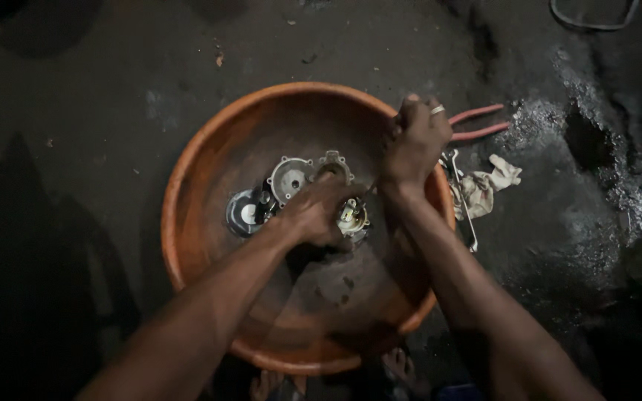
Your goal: The person cleans disassembled mechanical parts inside a large orange basin using a wrench and a cloth. They scrub and wipe the parts, which appear to be engine components, while standing over the basin.
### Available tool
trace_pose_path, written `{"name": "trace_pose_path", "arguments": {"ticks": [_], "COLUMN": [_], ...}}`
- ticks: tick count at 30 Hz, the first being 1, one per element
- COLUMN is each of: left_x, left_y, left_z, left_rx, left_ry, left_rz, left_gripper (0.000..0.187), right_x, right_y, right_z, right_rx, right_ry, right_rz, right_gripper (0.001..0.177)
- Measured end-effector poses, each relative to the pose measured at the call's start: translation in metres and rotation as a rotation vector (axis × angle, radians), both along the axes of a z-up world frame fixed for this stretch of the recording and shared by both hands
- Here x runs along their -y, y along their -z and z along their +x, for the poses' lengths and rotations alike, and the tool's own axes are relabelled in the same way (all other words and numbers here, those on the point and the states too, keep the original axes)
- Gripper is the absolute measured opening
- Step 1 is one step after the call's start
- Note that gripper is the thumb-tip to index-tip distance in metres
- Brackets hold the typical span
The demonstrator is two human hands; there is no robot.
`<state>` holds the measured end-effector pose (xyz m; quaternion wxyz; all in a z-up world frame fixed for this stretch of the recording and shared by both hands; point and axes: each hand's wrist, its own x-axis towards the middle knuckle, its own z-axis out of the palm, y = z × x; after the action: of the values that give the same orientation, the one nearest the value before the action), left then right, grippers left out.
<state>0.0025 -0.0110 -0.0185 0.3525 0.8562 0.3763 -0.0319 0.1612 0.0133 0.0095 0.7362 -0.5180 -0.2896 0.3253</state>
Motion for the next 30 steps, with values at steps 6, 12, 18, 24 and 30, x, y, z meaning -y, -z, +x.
{"name": "trace_pose_path", "arguments": {"ticks": [6, 12, 18, 24, 30], "left_x": [0.0, -0.001, 0.002, -0.004, -0.005], "left_y": [0.0, 0.005, 0.009, 0.029, 0.057], "left_z": [0.003, 0.005, 0.0, 0.002, -0.001], "left_rx": [-0.072, -0.042, 0.013, 0.045, 0.517], "left_ry": [-0.023, 0.015, -0.027, 0.029, -0.001], "left_rz": [-0.069, 0.004, -0.007, 0.022, 0.075], "left_gripper": [0.113, 0.11, 0.106, 0.111, 0.111], "right_x": [0.012, 0.021, 0.016, 0.008, 0.0], "right_y": [-0.01, -0.023, -0.017, 0.0, 0.007], "right_z": [-0.009, -0.011, -0.007, -0.012, -0.015], "right_rx": [0.115, 0.014, 0.04, 0.247, 0.407], "right_ry": [-0.026, -0.144, 0.057, 0.129, 0.186], "right_rz": [0.033, -0.05, -0.032, -0.018, -0.068], "right_gripper": [0.021, 0.026, 0.024, 0.026, 0.026]}}
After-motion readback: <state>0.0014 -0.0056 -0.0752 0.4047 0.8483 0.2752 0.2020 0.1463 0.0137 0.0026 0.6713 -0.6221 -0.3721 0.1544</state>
